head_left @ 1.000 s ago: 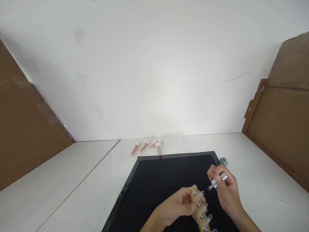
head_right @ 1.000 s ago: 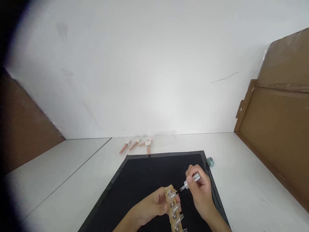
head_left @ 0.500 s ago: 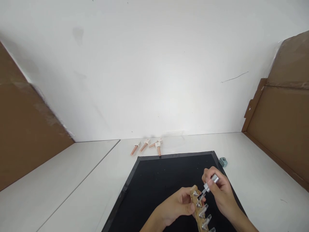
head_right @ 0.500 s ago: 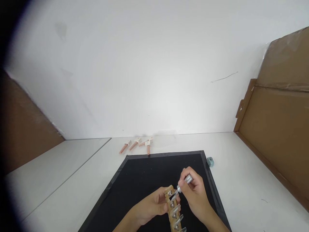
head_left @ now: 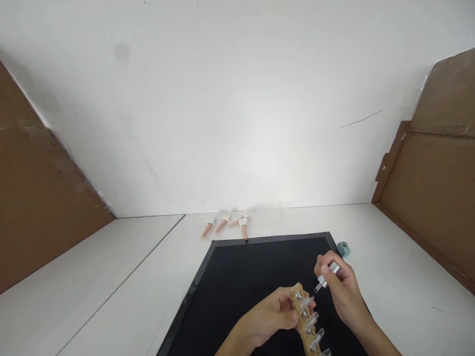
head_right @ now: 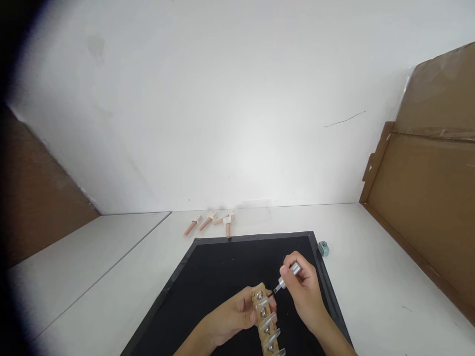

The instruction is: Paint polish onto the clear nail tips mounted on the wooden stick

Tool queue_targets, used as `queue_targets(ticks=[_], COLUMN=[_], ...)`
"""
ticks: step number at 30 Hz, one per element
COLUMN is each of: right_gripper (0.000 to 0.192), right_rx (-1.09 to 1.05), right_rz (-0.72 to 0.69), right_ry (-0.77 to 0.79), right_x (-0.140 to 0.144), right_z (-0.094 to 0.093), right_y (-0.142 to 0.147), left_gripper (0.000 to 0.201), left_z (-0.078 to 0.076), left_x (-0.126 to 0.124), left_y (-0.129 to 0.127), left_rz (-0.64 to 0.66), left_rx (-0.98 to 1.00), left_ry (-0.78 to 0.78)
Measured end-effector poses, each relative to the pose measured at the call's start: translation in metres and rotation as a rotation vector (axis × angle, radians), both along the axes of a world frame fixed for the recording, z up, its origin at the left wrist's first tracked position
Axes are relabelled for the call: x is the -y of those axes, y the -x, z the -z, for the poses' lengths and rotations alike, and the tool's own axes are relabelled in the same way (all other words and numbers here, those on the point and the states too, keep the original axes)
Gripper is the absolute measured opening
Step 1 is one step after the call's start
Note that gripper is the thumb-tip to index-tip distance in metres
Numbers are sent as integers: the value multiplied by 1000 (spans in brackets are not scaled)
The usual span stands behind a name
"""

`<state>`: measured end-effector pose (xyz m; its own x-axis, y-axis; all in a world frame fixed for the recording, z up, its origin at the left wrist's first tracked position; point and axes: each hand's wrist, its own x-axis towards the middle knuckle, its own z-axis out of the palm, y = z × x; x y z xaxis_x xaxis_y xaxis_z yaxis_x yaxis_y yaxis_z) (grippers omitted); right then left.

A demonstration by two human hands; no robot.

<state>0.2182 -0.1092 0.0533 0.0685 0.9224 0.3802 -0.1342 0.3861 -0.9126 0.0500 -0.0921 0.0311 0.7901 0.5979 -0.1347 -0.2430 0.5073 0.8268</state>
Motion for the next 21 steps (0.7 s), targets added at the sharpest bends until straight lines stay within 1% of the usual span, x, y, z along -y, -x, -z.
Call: queue_targets(ticks=[6,10,14,21], right_gripper=[37,34,28,29], right_rx=[7,25,84,191], right_rz=[53,75,70,73], right_ry=[-34,-74,-120,-151], right_x=[0,0,3,7], right_z=[-3,-5,-11,-21], right_y=[0,1,4,6], left_gripper=[53,55,56,53], left_z=[-2,-4,-7,-7], left_x=[2,3,2,4], left_y=[3,4,2,-2], left_rz=[15,30,36,22], left_rx=[-6,-42,-65,-34], left_ry=[-3,-19,-6,39])
